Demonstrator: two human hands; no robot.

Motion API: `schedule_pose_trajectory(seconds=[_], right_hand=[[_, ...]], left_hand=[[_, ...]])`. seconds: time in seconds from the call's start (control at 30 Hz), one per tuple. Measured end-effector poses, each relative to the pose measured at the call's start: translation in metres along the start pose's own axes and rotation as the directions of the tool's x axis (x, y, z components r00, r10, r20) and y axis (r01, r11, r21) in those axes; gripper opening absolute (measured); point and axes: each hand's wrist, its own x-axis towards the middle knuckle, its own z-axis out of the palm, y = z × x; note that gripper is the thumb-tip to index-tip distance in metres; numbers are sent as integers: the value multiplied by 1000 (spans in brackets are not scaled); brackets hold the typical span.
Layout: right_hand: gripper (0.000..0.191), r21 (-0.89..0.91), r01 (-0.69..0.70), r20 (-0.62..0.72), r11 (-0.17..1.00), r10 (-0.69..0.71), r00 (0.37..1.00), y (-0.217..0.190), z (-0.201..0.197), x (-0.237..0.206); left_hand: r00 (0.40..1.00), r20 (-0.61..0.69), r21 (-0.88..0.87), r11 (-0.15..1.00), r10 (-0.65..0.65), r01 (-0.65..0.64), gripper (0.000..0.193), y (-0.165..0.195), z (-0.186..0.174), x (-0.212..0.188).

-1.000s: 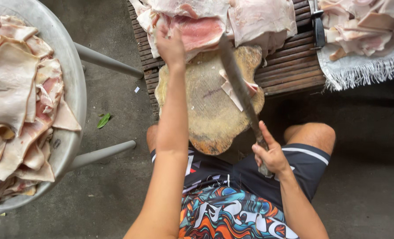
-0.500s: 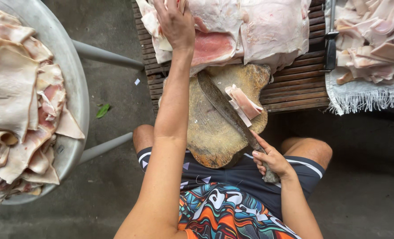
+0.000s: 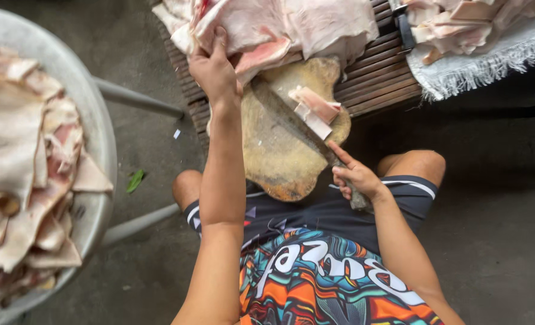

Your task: The person slices pieces of animal skin on a wooden block using a large knife, moving the cut strips into a pile and reaching for larger pieces from a nearby basin.

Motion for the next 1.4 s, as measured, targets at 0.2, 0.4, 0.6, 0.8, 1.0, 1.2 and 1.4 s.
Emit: schedule_pose_trajectory(seconds=[0.2, 0.4, 0.6, 0.8, 1.0, 1.2, 1.4], right_hand=[[69, 77, 45, 89, 996, -52, 995, 5, -5, 5], [68, 158, 107, 121, 982, -126, 985, 15, -3, 4], [68, 118, 102, 135, 988, -118, 984, 11, -2, 3], [67, 197, 86, 157, 977, -118, 980, 19, -10, 10], [68, 206, 80, 119, 975, -106, 987, 27, -11, 9], [70, 134, 141, 104, 981, -156, 982, 27, -4, 9], [69, 35, 167, 72, 985, -169, 983, 26, 0, 8]], left_hand=[[962, 39, -178, 946, -270, 272, 33, 44, -66, -85], [880, 79, -195, 859, -468, 474, 29, 41, -76, -140], [896, 176, -134, 891, -409, 433, 28, 69, -91, -155], [919, 72, 127, 917, -389, 378, 28, 35, -163, -121], [926, 310, 854, 364, 217, -371, 45, -17, -191, -113], [807, 568, 819, 16, -161, -574, 58, -51, -153, -150], [777, 615, 787, 40, -135, -616, 15, -49, -158, -140]])
